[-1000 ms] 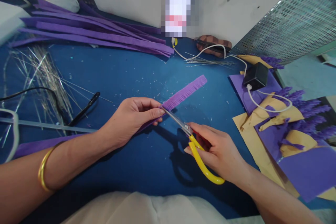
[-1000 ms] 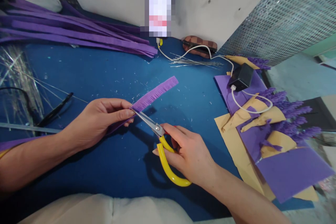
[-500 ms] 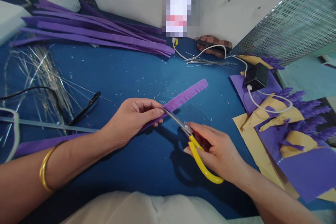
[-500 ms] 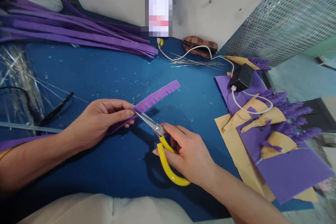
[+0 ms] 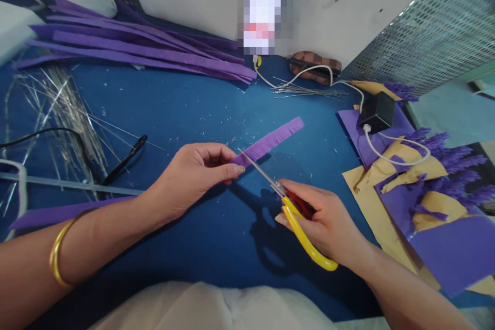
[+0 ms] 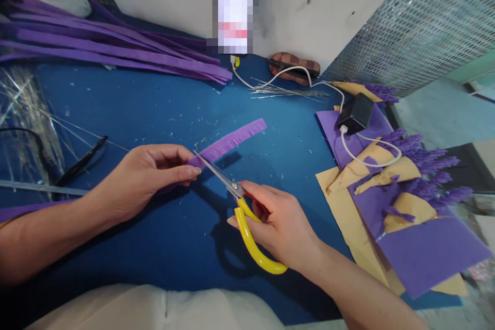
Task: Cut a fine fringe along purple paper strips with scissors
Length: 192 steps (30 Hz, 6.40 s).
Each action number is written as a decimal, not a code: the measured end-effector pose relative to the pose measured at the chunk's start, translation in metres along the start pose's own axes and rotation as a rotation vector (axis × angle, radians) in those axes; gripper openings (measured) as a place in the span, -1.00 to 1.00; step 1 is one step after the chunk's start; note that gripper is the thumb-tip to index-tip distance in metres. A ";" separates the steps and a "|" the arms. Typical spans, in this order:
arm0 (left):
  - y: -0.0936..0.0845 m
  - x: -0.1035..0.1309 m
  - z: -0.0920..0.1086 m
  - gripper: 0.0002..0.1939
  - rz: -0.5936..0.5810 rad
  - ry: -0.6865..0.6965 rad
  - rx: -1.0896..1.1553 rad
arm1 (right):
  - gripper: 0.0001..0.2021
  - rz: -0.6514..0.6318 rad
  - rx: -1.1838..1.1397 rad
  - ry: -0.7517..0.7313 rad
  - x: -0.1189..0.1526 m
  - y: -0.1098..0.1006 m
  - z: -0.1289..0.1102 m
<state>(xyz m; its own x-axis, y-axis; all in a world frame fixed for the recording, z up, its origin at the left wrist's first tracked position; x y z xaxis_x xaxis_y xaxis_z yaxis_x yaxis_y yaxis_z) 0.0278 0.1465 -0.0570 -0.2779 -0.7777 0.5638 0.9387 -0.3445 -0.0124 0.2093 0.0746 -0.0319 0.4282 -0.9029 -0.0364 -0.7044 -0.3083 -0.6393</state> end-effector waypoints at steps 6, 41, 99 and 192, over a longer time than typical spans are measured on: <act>0.002 0.000 -0.004 -0.91 -0.014 -0.007 0.104 | -0.62 -0.005 -0.016 0.015 0.000 0.001 0.001; 0.001 -0.001 -0.007 -0.93 0.002 -0.008 0.288 | -0.52 0.030 -0.012 0.036 0.002 0.004 0.003; 0.003 0.000 -0.006 -0.88 -0.030 -0.016 0.181 | -0.55 0.013 -0.001 -0.010 0.000 0.006 -0.003; 0.005 0.000 -0.003 -0.86 -0.072 -0.032 0.186 | -0.61 -0.052 -0.039 -0.027 -0.001 0.007 -0.007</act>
<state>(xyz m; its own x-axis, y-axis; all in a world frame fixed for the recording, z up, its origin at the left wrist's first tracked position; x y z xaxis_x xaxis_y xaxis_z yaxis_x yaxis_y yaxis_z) 0.0316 0.1434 -0.0598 -0.3419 -0.7368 0.5833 0.9390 -0.2930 0.1803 0.2001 0.0708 -0.0312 0.4792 -0.8773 -0.0249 -0.7022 -0.3662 -0.6106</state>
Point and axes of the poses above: each hand's wrist, its own x-axis away from the middle knuckle, its own y-axis out of the palm, z = x × y, the point moved 10 cm from there along -x, towards the middle knuckle, and after that the axes turned 15 degrees about -y, right-handed, at the moved point
